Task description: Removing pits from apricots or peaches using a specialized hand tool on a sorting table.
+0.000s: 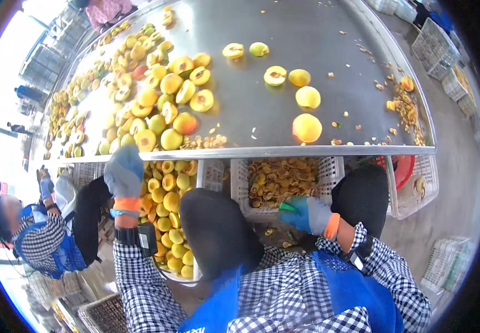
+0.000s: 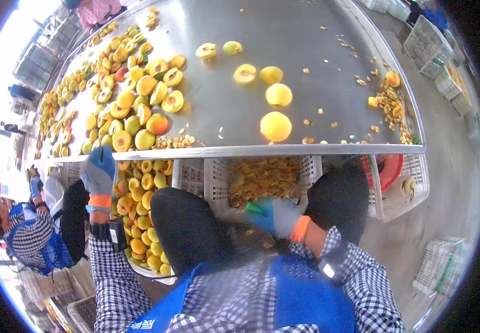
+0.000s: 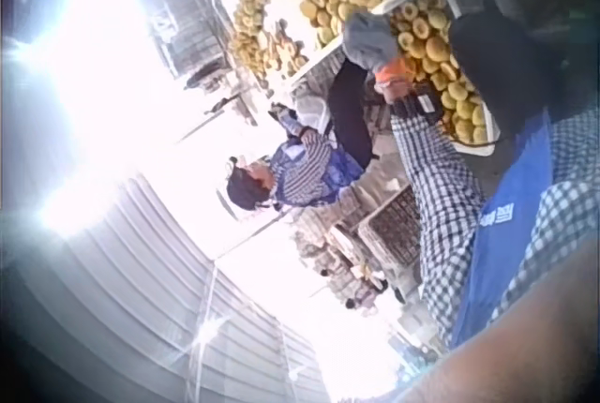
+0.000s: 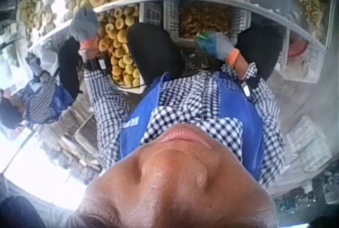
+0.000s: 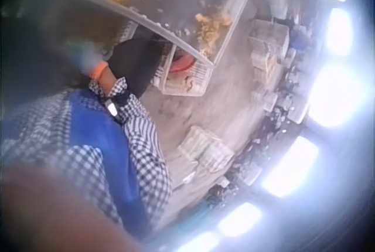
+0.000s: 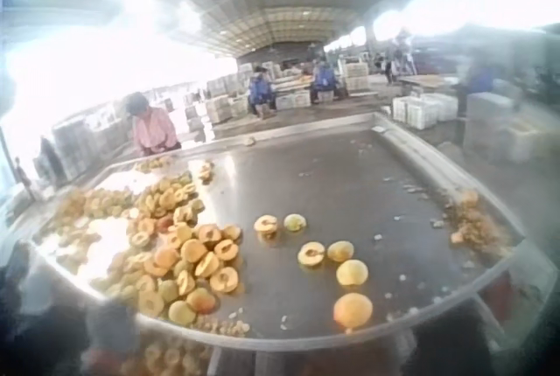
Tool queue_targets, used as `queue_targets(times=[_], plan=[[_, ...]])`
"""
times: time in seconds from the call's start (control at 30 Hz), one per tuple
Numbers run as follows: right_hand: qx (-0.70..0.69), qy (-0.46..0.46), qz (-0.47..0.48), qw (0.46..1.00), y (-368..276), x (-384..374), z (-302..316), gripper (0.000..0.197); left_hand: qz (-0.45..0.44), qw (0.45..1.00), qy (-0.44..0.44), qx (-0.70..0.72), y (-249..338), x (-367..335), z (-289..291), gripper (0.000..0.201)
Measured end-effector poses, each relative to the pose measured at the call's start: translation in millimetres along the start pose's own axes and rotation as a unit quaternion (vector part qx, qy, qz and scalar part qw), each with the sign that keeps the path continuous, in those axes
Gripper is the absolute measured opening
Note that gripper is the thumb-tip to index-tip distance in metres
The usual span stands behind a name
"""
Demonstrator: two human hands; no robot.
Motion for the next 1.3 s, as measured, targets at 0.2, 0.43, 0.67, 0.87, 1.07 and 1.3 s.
queue_targets(times=[0.2,0.43,0.67,0.87,1.07,1.3], plan=[[0.148,-0.059,0.084,0.984,-10,12,-11,0.034,-0.372,0.908,-0.069,0.182,249,-98,-40,0.070],[0.040,0.057,0.085,0.994,-13,62,27,0.036,-0.349,0.906,-0.225,-0.081,355,-134,-143,0.029],[-0.124,0.256,0.230,0.931,-38,84,77,0.029,-0.070,0.640,-0.345,0.683,287,-18,-91,0.028],[-0.012,0.320,0.140,0.937,-73,67,62,0.035,-0.173,0.565,-0.292,0.752,276,86,-56,0.026],[0.015,0.270,0.119,0.955,-87,70,26,0.042,-0.326,0.867,-0.116,0.359,247,125,-21,0.017],[-0.007,0.265,0.129,0.955,-98,73,1,0.046,-0.184,0.419,-0.251,0.853,243,149,-36,0.030]])
Point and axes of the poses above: each hand's wrist, its own x-axis away from the middle knuckle, its own z-axis out of the back of the hand, y = z × x, the point moved 4 cm from there along -x, towards the middle knuckle, and after that the axes turned 14 degrees about -y, right-handed, at the moved point
